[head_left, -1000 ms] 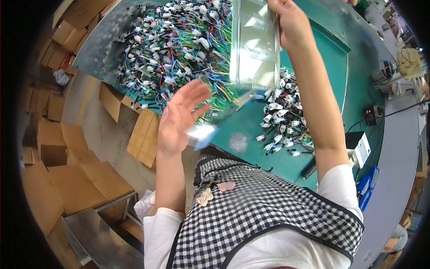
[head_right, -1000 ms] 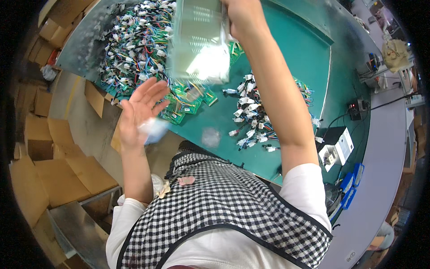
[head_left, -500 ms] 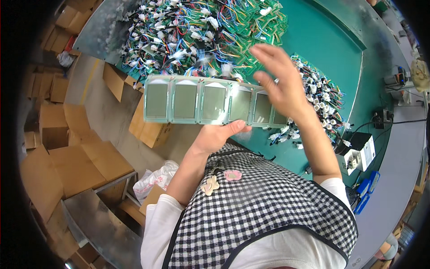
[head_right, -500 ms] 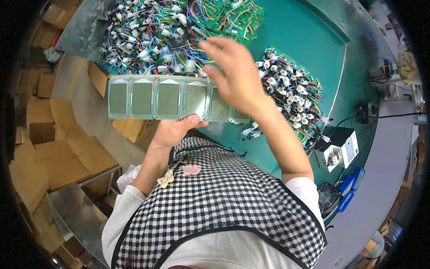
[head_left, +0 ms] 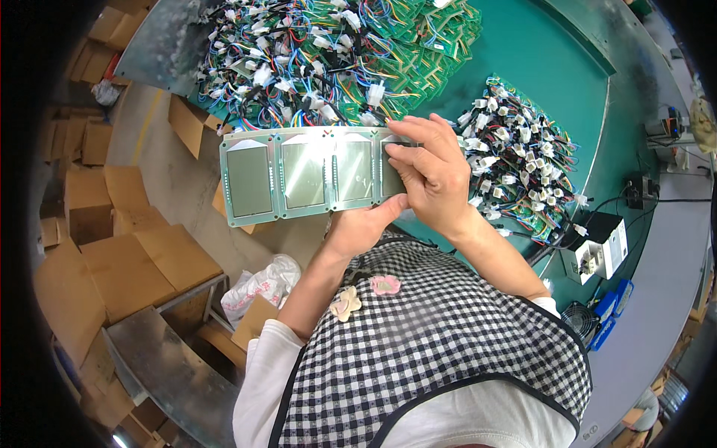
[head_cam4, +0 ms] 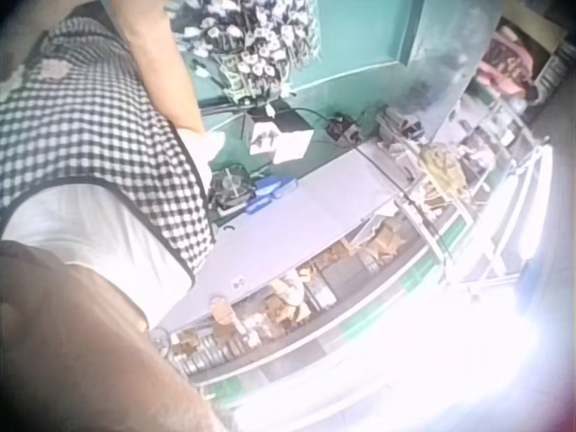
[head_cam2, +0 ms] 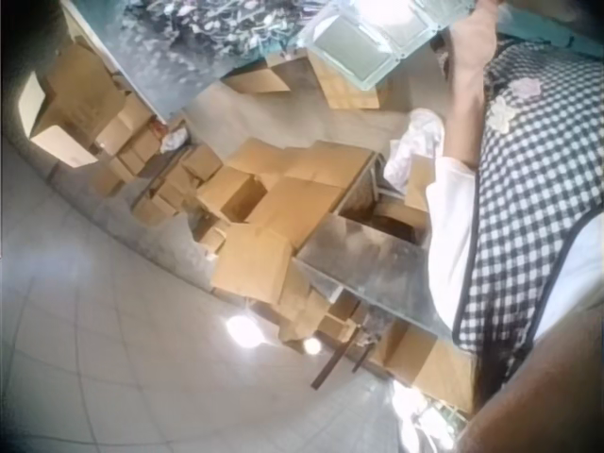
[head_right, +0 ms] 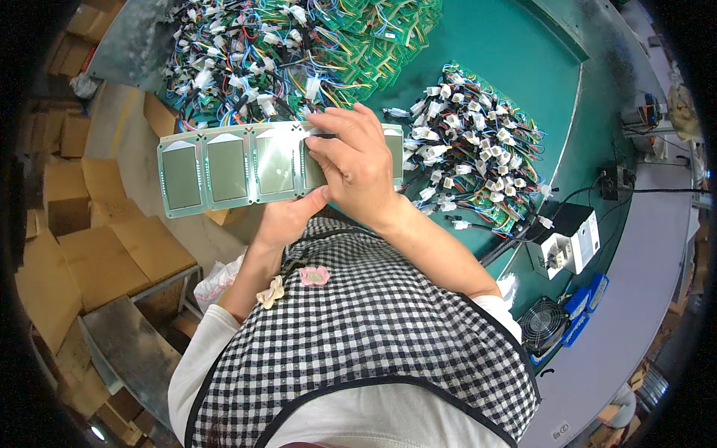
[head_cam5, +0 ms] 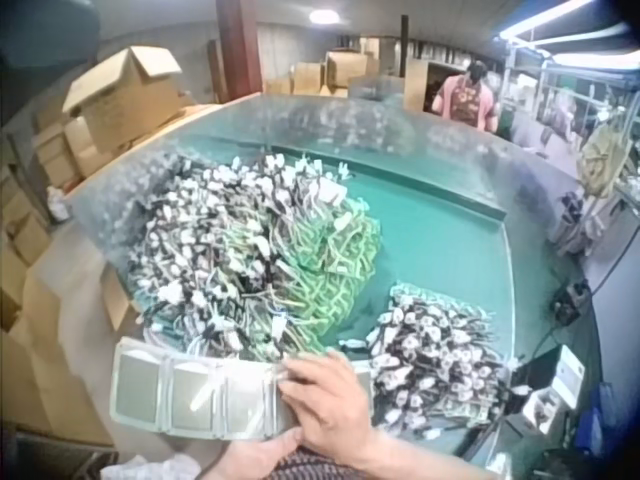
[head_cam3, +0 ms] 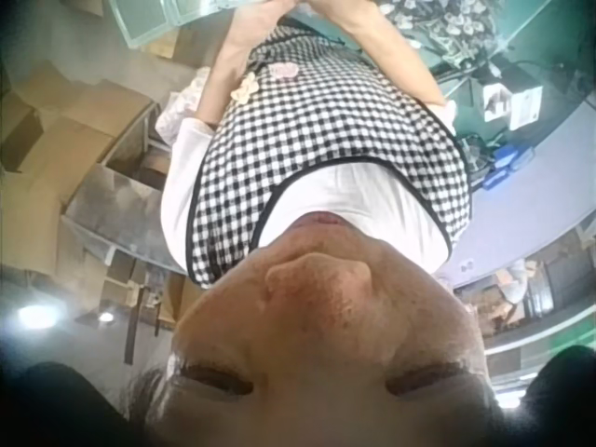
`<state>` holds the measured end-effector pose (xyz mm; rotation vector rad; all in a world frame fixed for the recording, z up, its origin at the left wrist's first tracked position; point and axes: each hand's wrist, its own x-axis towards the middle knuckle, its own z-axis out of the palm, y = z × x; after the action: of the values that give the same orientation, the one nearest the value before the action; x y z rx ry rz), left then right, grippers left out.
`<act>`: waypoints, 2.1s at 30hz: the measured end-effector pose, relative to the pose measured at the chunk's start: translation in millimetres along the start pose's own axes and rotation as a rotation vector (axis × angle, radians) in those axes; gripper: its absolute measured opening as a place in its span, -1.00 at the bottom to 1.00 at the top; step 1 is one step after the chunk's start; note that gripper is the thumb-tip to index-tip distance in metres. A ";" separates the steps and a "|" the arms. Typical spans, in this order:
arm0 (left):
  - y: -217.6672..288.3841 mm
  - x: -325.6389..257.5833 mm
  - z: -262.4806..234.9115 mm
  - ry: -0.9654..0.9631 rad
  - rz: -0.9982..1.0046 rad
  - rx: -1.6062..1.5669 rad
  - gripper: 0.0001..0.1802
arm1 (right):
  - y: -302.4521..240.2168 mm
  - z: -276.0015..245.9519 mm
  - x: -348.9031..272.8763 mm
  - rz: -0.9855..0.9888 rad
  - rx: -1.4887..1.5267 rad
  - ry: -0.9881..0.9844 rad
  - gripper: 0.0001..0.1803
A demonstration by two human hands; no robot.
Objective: The person sorts and assembles electronic circuit boards with wiring harnesses by hand.
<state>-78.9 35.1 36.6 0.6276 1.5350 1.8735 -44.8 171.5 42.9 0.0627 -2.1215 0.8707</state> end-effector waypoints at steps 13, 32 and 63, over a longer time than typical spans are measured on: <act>5.6 2.0 -6.7 0.166 0.207 0.193 -0.56 | -6.9 1.7 12.4 -0.013 -0.020 -0.196 -0.65; 12.6 -2.0 -19.3 0.133 0.037 0.042 -0.71 | -3.8 -3.5 56.7 0.098 0.254 -0.664 -0.73; 27.6 7.1 -41.5 0.248 0.204 -0.257 -0.65 | 55.3 7.4 -92.1 1.141 0.284 -0.445 -0.80</act>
<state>-117.7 8.6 54.8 0.4610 1.3848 2.3314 -7.0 186.7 -56.8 -0.9709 -2.3549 1.9420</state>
